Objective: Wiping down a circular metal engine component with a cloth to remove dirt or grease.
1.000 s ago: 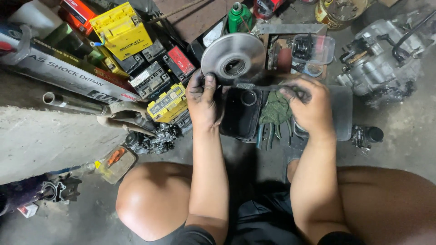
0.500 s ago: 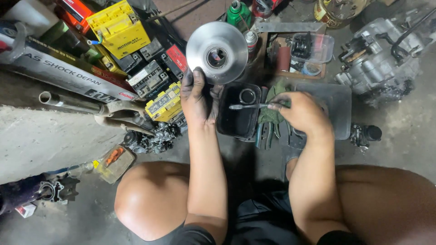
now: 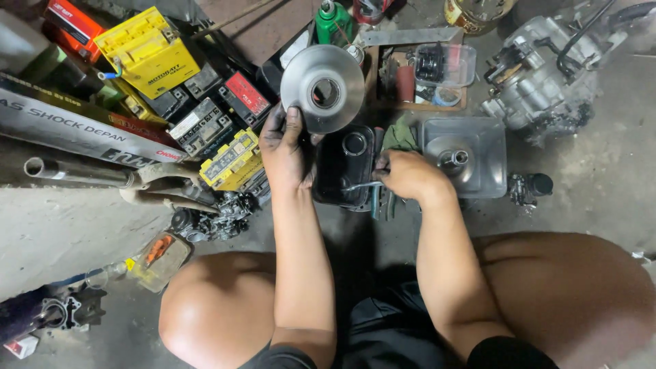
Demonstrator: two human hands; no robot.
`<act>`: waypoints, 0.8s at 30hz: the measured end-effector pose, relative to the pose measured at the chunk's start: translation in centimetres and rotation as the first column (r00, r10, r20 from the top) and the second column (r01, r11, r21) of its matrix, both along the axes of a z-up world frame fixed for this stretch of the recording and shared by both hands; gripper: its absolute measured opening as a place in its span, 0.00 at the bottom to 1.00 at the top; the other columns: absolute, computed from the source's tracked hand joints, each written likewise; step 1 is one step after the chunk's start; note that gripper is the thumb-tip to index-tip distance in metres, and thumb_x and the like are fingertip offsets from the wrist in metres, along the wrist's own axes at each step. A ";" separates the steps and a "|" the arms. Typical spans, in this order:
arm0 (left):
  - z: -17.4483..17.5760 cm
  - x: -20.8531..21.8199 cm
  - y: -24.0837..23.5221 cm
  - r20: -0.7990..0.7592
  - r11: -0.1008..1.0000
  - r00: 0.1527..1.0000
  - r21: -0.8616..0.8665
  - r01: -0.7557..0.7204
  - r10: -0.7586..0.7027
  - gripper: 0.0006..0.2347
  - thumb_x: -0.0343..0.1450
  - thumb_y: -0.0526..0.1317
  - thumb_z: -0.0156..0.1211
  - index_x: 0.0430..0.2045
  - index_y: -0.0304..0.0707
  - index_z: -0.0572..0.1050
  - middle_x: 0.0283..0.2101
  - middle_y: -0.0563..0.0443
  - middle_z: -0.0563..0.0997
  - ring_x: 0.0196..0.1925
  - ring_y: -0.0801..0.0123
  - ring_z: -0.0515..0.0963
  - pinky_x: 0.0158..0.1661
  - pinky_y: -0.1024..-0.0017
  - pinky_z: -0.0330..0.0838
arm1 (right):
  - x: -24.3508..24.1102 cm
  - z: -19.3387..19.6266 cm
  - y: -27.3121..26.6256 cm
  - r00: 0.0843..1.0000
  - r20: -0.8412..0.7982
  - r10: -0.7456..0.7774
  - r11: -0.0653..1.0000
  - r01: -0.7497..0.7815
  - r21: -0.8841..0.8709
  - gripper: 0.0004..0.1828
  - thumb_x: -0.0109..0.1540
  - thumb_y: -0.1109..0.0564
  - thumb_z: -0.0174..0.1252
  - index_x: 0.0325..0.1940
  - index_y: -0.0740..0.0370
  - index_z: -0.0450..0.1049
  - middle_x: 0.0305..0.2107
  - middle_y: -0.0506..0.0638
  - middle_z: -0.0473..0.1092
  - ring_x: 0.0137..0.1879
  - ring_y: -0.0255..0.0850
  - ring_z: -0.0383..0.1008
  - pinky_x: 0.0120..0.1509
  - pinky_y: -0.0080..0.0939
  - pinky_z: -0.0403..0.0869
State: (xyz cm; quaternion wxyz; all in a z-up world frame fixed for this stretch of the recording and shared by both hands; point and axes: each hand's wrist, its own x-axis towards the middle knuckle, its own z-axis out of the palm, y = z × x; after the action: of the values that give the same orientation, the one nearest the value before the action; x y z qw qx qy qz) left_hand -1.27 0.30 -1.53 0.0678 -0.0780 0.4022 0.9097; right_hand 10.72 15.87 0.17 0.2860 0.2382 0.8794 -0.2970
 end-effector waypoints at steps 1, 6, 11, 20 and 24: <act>-0.2 0.1 0.0 0.000 1.000 1.000 0.001 0.002 -0.002 0.08 0.72 0.33 0.64 0.43 0.28 0.78 0.31 0.38 0.83 0.32 0.56 0.86 0.34 0.49 0.86 | 0.1 0.3 0.1 1.000 0.000 -0.002 1.000 0.002 0.001 0.17 0.65 0.49 0.53 0.55 0.53 0.78 0.49 0.60 0.78 0.61 0.59 0.76 0.64 0.60 0.74; 1.6 0.8 0.2 -0.025 0.993 1.000 -0.114 0.012 -0.015 0.06 0.71 0.32 0.64 0.39 0.30 0.80 0.28 0.43 0.82 0.28 0.62 0.85 0.30 0.56 0.87 | -0.1 5.2 0.0 0.990 -0.063 -0.125 0.992 0.126 0.002 0.17 0.62 0.51 0.56 0.54 0.55 0.78 0.46 0.63 0.78 0.60 0.61 0.75 0.63 0.61 0.74; 2.1 1.3 -0.4 -0.203 0.909 0.973 -0.415 0.016 -0.110 0.05 0.71 0.32 0.65 0.38 0.31 0.81 0.29 0.47 0.81 0.33 0.71 0.78 0.33 0.64 0.82 | -0.1 4.1 0.8 0.863 -0.341 -0.372 0.926 0.372 -0.070 0.19 0.66 0.41 0.58 0.56 0.49 0.76 0.49 0.54 0.78 0.60 0.54 0.76 0.63 0.61 0.73; 2.2 3.3 1.2 -0.514 0.749 0.783 -0.656 -0.096 -0.350 0.04 0.70 0.29 0.66 0.35 0.33 0.83 0.32 0.39 0.83 0.41 0.54 0.84 0.45 0.57 0.77 | -0.1 0.4 0.0 0.517 -0.497 -0.697 0.623 0.093 -0.777 0.38 0.70 0.42 0.48 0.74 0.73 0.50 0.62 0.79 0.61 0.63 0.69 0.68 0.57 0.70 0.76; 4.8 4.2 1.8 -0.586 0.760 0.659 -0.649 -0.033 -0.471 0.03 0.68 0.30 0.69 0.31 0.35 0.83 0.31 0.43 0.83 0.37 0.48 0.85 0.42 0.57 0.77 | -0.7 -0.6 0.4 0.478 -0.459 -0.749 0.561 0.088 -0.823 0.52 0.66 0.46 0.61 0.78 0.78 0.38 0.65 0.90 0.49 0.70 0.76 0.57 0.63 0.74 0.69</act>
State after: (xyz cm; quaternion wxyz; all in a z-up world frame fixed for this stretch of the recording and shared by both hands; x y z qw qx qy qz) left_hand 2.95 2.06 3.23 -0.0083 0.3204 0.6717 0.6679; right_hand 10.00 16.28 -0.41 -0.1499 0.1846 0.6231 -0.7452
